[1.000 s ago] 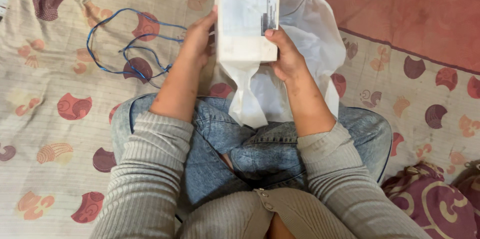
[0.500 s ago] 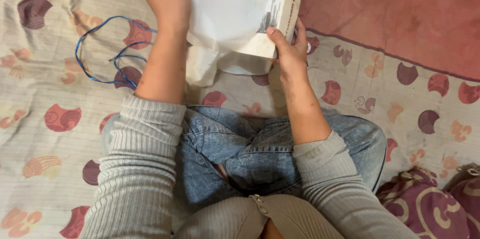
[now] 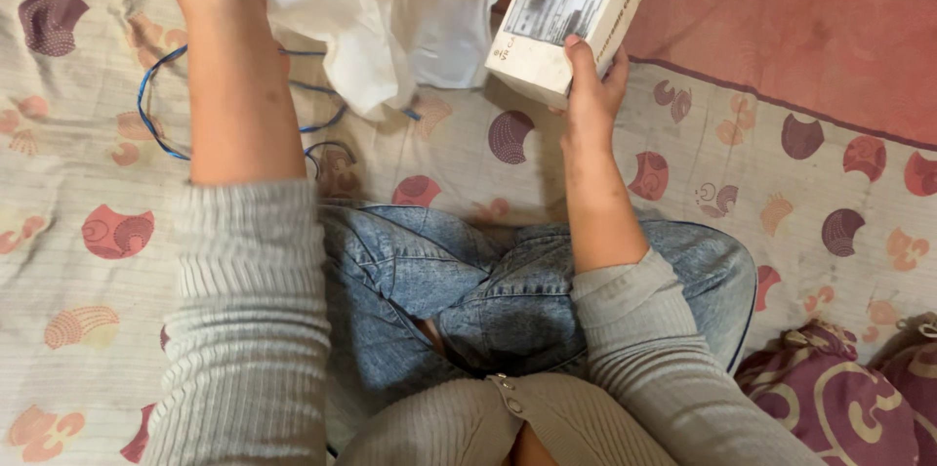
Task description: The person unties a blue ribbon from a white-wrapped package, removes the wrapping paper, and opens a small box to reveal colorful balls. They then place the balls back into the box and close it.
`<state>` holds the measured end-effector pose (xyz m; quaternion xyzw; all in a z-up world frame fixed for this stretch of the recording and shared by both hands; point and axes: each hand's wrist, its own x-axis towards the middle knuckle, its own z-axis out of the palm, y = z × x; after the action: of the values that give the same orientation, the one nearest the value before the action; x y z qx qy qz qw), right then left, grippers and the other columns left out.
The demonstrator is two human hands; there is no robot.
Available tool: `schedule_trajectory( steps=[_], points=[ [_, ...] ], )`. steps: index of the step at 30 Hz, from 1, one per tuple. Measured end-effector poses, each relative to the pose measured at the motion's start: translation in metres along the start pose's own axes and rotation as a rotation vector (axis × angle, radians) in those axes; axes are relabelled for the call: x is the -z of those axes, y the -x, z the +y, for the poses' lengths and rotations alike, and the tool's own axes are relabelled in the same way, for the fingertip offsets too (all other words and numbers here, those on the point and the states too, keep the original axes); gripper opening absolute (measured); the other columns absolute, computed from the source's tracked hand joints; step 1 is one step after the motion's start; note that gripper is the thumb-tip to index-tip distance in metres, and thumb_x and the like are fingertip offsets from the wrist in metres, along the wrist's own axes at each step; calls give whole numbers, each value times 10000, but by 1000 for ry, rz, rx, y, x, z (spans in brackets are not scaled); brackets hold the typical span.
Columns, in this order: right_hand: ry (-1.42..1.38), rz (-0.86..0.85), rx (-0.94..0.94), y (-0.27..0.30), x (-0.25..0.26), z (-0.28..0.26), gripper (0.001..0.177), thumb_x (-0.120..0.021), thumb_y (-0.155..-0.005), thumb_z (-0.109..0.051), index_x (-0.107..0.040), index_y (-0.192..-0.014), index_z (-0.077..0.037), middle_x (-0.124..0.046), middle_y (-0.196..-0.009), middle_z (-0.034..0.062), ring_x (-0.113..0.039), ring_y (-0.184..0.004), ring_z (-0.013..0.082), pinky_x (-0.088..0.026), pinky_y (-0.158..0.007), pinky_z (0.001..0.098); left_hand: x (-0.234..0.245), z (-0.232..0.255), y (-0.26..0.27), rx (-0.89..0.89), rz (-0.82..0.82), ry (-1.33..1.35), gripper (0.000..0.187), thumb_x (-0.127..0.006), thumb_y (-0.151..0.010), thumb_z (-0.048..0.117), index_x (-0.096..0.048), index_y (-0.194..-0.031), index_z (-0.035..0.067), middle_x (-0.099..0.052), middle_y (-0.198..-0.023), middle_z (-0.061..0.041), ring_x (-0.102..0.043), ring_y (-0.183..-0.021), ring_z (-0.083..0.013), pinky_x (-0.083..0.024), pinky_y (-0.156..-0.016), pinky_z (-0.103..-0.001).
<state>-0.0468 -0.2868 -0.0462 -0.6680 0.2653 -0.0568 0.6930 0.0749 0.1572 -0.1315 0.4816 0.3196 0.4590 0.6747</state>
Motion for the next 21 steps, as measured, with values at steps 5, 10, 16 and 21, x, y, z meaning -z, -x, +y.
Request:
schedule_trajectory(
  steps=[5, 10, 16, 21],
  points=[
    [-29, -55, 50, 5, -6, 5, 829, -762, -822, -441, -447, -1505, -93, -494, -1325, 73, -684, -1066, 207, -608, -577, 360, 30, -60, -41, 708, 618, -15, 491, -697, -825, 193, -648, -1110, -204, -737, -1062, -341, -741, -863, -446, -607, -737, -600],
    [-78, -172, -4, 5, -12, 8, 794, -731, -805, -461, -449, -1458, -109, -640, -1247, 99, -710, -1002, 212, -613, -558, 337, 61, -72, 14, 501, 438, 45, 383, -650, -891, 179, -664, -1009, -185, -752, -1038, -293, -810, -823, -410, -658, -648, -508],
    [-161, -411, -59, 15, -14, 2, 644, -610, -892, -490, -517, -1379, -80, -689, -1148, 132, -708, -938, 249, -590, -612, 382, 46, -56, 79, 533, 65, -143, 365, -745, -831, -3, -509, -1092, -102, -673, -1011, -229, -756, -818, -337, -668, -632, -455],
    [-262, -671, -73, 14, -11, 14, 600, -588, -945, -489, -519, -1359, -61, -693, -1200, 121, -703, -1066, 263, -607, -869, 463, 55, -60, 126, 620, -94, -248, 359, -748, -838, 24, -504, -1097, -29, -702, -965, -192, -768, -700, -292, -641, -588, -413]
  ],
)
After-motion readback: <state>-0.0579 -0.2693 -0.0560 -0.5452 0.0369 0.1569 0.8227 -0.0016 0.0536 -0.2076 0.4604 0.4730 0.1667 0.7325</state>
